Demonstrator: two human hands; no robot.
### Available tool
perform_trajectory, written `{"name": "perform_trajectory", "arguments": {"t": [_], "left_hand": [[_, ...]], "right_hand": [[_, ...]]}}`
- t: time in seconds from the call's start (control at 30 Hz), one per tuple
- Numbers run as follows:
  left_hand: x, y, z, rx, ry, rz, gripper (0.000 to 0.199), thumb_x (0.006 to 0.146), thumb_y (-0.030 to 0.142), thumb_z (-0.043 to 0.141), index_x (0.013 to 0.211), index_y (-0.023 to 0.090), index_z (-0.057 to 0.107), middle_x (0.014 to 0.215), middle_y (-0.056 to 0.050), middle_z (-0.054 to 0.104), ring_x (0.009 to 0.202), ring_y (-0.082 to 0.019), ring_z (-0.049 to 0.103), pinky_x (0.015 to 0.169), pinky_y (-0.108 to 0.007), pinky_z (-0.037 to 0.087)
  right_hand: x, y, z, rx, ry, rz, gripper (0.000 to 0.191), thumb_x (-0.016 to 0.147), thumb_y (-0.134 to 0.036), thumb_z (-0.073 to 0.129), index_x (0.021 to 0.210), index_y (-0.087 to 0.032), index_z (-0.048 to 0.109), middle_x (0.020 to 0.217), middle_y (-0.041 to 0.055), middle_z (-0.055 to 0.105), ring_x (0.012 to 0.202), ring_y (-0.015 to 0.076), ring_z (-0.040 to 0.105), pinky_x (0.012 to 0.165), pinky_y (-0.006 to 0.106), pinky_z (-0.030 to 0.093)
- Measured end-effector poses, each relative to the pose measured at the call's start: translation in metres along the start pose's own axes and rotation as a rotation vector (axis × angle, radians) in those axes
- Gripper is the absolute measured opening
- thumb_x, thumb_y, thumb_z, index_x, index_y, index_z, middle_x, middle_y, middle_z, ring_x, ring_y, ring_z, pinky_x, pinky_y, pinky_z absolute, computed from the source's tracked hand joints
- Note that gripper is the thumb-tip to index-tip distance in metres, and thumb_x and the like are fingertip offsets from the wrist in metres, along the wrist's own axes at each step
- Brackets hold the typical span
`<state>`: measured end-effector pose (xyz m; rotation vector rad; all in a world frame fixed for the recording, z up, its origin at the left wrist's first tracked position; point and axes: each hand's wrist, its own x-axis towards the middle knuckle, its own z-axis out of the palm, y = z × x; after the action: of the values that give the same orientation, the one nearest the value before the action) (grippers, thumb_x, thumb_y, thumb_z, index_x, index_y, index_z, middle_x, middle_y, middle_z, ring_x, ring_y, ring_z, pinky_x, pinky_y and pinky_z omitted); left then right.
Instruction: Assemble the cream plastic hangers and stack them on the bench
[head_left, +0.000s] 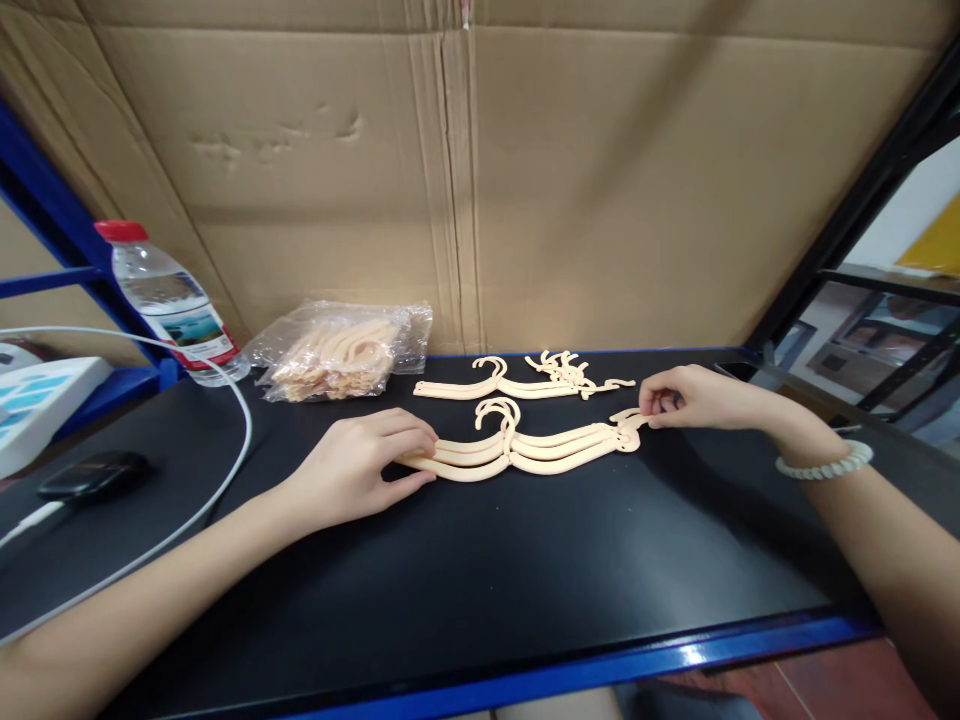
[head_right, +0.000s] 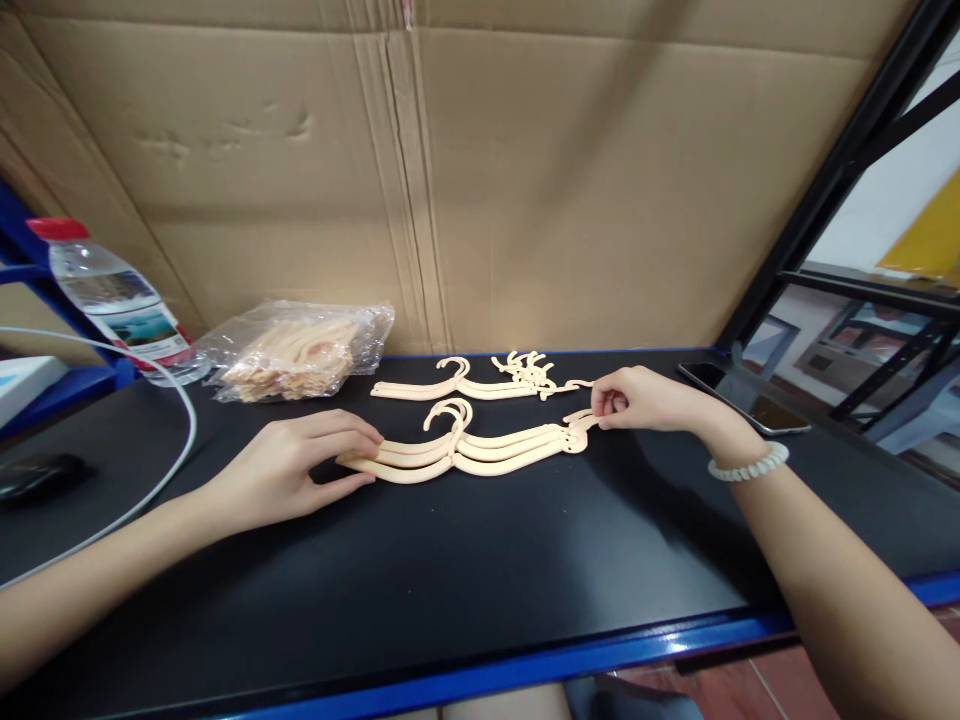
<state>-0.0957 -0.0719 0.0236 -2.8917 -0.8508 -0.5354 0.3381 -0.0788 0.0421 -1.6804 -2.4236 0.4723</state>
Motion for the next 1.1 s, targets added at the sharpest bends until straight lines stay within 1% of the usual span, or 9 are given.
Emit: {"name": "perform_trajectory", "arguments": {"t": [0.27, 0.4, 0.47, 0.53, 0.63, 0.73, 0.83, 0.97, 1.1], "left_hand": [[0.0, 0.0, 0.0, -0.009, 0.002, 0.0, 0.013, 0.087, 0.027, 0.06, 0.097, 0.021, 0.066, 0.105, -0.004, 0.07, 0.092, -0.018, 0.066, 0.075, -0.027, 0.052], [-0.001, 0.0, 0.001, -0.012, 0.01, 0.009, 0.014, 0.087, 0.026, 0.06, 0.098, 0.021, 0.066, 0.104, -0.005, 0.07, 0.092, -0.018, 0.066, 0.075, -0.027, 0.052], [-0.001, 0.0, 0.0, -0.019, 0.013, 0.011, 0.014, 0.087, 0.026, 0.06, 0.098, 0.021, 0.067, 0.104, -0.005, 0.07, 0.092, -0.018, 0.066, 0.076, -0.027, 0.053], [0.0, 0.001, 0.0, -0.03, 0.014, 0.009, 0.015, 0.086, 0.026, 0.059, 0.098, 0.021, 0.067, 0.104, -0.005, 0.07, 0.092, -0.018, 0.067, 0.076, -0.027, 0.053], [0.001, 0.002, -0.001, -0.039, 0.007, 0.004, 0.015, 0.086, 0.026, 0.059, 0.097, 0.021, 0.068, 0.104, -0.005, 0.071, 0.092, -0.018, 0.067, 0.077, -0.027, 0.053], [0.001, 0.003, -0.002, -0.037, -0.001, 0.005, 0.015, 0.086, 0.026, 0.06, 0.097, 0.021, 0.068, 0.104, -0.005, 0.071, 0.093, -0.019, 0.067, 0.077, -0.027, 0.053], [0.001, 0.003, -0.002, -0.035, -0.003, 0.008, 0.016, 0.086, 0.027, 0.06, 0.098, 0.022, 0.068, 0.105, -0.005, 0.071, 0.093, -0.019, 0.067, 0.077, -0.027, 0.053], [0.001, 0.004, -0.003, -0.047, 0.005, 0.0, 0.016, 0.087, 0.028, 0.06, 0.097, 0.021, 0.068, 0.104, -0.006, 0.071, 0.093, -0.019, 0.067, 0.078, -0.028, 0.054], [0.001, 0.004, -0.002, -0.081, 0.067, -0.037, 0.016, 0.088, 0.029, 0.058, 0.096, 0.019, 0.068, 0.103, -0.006, 0.071, 0.092, -0.019, 0.068, 0.079, -0.028, 0.054]], "right_hand": [[-0.001, -0.001, -0.001, -0.016, -0.006, 0.003, 0.013, 0.077, -0.032, 0.061, 0.074, -0.02, 0.065, 0.064, -0.0005, 0.062, 0.059, 0.0144, 0.055, 0.054, 0.026, 0.04], [-0.003, -0.003, -0.003, -0.025, -0.004, 0.002, 0.019, 0.078, -0.038, 0.061, 0.076, -0.02, 0.066, 0.065, 0.0004, 0.063, 0.059, 0.0147, 0.055, 0.054, 0.027, 0.041], [-0.004, -0.006, -0.004, -0.016, 0.023, -0.011, 0.024, 0.077, -0.043, 0.062, 0.078, -0.02, 0.067, 0.067, 0.0014, 0.064, 0.06, 0.0152, 0.055, 0.055, 0.027, 0.042], [-0.004, -0.008, -0.005, 0.021, 0.102, -0.024, 0.027, 0.077, -0.045, 0.062, 0.081, -0.019, 0.068, 0.068, 0.0021, 0.064, 0.06, 0.0158, 0.056, 0.056, 0.028, 0.044], [-0.001, -0.012, -0.003, 0.125, 0.291, -0.025, 0.027, 0.08, -0.044, 0.058, 0.085, -0.019, 0.068, 0.073, 0.004, 0.067, 0.065, 0.0175, 0.059, 0.059, 0.03, 0.047], [0.002, -0.013, 0.0, 0.221, 0.442, 0.017, 0.026, 0.08, -0.041, 0.056, 0.089, -0.02, 0.068, 0.081, 0.0063, 0.071, 0.07, 0.0197, 0.063, 0.064, 0.032, 0.05], [0.003, -0.014, 0.001, 0.292, 0.549, 0.07, 0.024, 0.078, -0.037, 0.056, 0.087, -0.019, 0.068, 0.08, 0.0069, 0.073, 0.07, 0.0205, 0.066, 0.07, 0.035, 0.053], [0.003, -0.015, 0.0, 0.335, 0.651, 0.124, 0.019, 0.073, -0.029, 0.054, 0.079, -0.018, 0.069, 0.072, 0.0073, 0.071, 0.065, 0.0201, 0.065, 0.069, 0.036, 0.054], [0.004, -0.015, 0.0, 0.375, 0.695, 0.158, 0.02, 0.071, -0.022, 0.05, 0.076, -0.018, 0.069, 0.069, 0.0078, 0.07, 0.063, 0.0204, 0.064, 0.067, 0.036, 0.054]]}}
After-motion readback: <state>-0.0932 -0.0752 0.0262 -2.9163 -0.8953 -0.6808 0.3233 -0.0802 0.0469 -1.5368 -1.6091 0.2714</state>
